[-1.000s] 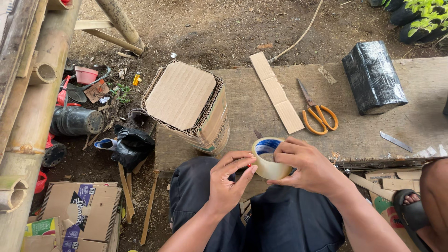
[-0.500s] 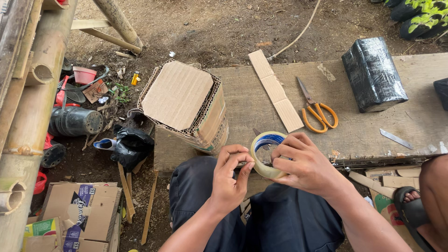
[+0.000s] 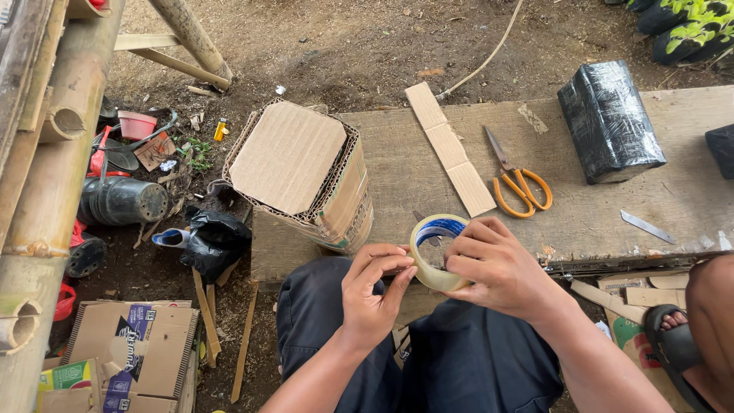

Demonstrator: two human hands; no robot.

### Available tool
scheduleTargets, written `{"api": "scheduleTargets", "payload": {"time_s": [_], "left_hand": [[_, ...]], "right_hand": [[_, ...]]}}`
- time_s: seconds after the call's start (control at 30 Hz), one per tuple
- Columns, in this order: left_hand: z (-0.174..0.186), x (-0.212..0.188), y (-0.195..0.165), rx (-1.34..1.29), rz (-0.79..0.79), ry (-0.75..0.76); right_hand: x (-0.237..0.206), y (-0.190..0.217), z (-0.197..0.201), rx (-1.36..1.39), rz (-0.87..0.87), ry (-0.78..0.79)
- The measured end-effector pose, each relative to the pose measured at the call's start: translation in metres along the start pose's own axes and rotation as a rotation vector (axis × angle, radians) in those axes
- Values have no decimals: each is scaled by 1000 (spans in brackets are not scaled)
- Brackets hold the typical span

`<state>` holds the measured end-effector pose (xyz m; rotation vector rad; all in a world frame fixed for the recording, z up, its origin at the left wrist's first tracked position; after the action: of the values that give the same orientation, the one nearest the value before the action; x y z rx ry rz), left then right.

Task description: The person cuts a piece of cardboard with scissors, places it on top of a cardboard box containing a plant, and secures it with clear tape. The person then tapes the sides of the box to seal it.

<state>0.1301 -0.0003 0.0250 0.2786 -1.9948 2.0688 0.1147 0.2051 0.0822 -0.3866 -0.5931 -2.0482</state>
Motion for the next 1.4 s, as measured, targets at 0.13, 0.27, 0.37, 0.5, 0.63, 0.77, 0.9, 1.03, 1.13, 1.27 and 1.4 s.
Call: {"api": "scheduleTargets", "payload": {"time_s": [0.13,0.27,0.37,0.5,0.63,0.77,0.9,1.03,1.13,1.27,1.4], "left_hand": [[2,2,-4,65,-41,-31],[0,2,-6,95,-67,-36],[-1,2,-8,114,-100,-21],[0,2,-9,248,-144,-3],[0,2,-7,352,-215,41],[2,-1,-4,218,-248,64],[3,-5,-1,121,-181,13],[0,-5,1,72,-124,27],[0,-5,1,99,-146,15],[2,-5,1,137,-184,-10],[2,-4,1,55,-125,8]], "right_hand": [[4,3,2,-32,40,9],[6,4,5,-21,46,36],[6,6,7,-30,57,40],[5,6,6,-27,58,39],[4,4,3,35,45,14],[1,-1,0,91,-23,-10],[-2,-4,0,62,-47,-46],[-1,-2,0,45,-12,-62],[1,-1,2,47,-3,-27],[3,1,4,25,26,-30],[5,3,5,9,46,-27]]}}
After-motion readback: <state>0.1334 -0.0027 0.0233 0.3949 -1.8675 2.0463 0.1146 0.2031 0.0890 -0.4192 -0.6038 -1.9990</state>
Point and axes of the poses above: each hand's wrist, its own x-axis towards the middle knuckle, its own z-axis out of the back of the hand, y = z × x, the point moved 2 cm from there along x, towards the middle knuckle, and after that the axes turned 11 degrees about z, right-handed, at the moved point
